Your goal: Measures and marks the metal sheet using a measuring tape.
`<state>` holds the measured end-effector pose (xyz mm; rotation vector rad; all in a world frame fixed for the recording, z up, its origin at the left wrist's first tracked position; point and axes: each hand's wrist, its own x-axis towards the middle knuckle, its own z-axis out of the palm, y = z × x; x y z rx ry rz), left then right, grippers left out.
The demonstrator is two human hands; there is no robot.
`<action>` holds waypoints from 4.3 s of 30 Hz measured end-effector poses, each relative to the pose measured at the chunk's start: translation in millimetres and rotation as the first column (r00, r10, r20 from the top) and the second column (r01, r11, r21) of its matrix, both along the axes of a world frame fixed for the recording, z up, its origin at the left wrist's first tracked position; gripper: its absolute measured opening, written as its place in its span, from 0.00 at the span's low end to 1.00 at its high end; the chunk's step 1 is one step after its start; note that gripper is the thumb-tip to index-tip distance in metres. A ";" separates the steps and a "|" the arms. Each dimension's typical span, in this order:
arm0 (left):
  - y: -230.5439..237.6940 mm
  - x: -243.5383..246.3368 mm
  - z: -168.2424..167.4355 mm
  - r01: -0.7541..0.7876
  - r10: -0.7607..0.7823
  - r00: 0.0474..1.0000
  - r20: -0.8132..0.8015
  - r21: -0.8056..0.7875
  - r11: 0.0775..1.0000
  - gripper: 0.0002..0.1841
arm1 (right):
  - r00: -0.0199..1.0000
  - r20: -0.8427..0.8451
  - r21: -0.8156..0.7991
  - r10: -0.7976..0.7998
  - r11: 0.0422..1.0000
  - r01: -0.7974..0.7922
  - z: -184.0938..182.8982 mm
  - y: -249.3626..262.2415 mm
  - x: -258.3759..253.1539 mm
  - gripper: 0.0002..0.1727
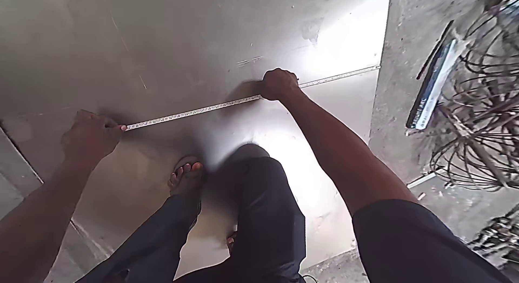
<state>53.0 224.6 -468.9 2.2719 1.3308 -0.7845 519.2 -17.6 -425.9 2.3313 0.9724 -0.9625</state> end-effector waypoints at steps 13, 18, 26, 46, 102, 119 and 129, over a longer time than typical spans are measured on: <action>-2.1 17.4 20.2 -0.019 0.018 1.000 -0.020 -0.034 0.999 0.19 | 0.829 -0.302 0.076 -0.470 0.855 0.512 -4.7 -218.6 -72.5 0.33; -5.1 14.0 15.4 -0.018 0.017 1.000 -0.014 -0.038 0.999 0.17 | 0.786 -0.195 0.058 -0.586 0.793 0.606 -16.5 -263.6 -121.2 0.41; -5.3 11.9 38.7 -0.010 0.059 0.969 0.239 -0.204 0.979 0.14 | 0.757 -0.256 0.093 -0.602 0.764 0.639 -16.2 -257.3 -114.2 0.49; -142.1 -203.4 212.1 -0.300 0.316 0.938 0.141 -0.118 0.946 0.16 | 0.835 -0.265 0.239 -0.483 0.806 0.542 -21.2 -285.4 -129.7 0.52; -27.5 -100.6 44.4 0.112 -0.104 0.951 0.290 -0.009 0.994 0.18 | 0.616 -0.688 0.437 -0.384 0.458 0.774 7.5 12.5 -274.7 0.13; 159.9 -352.6 -45.1 -0.006 0.036 0.976 0.214 -0.138 0.990 0.35 | 0.275 -0.761 0.439 -0.588 -0.154 0.885 -48.8 -104.2 -117.3 0.07; 87.3 -170.4 95.7 -0.281 0.270 0.959 -0.081 -0.201 0.938 0.23 | 0.379 -0.638 0.574 -0.670 -0.086 0.815 -63.3 -86.0 -99.3 0.11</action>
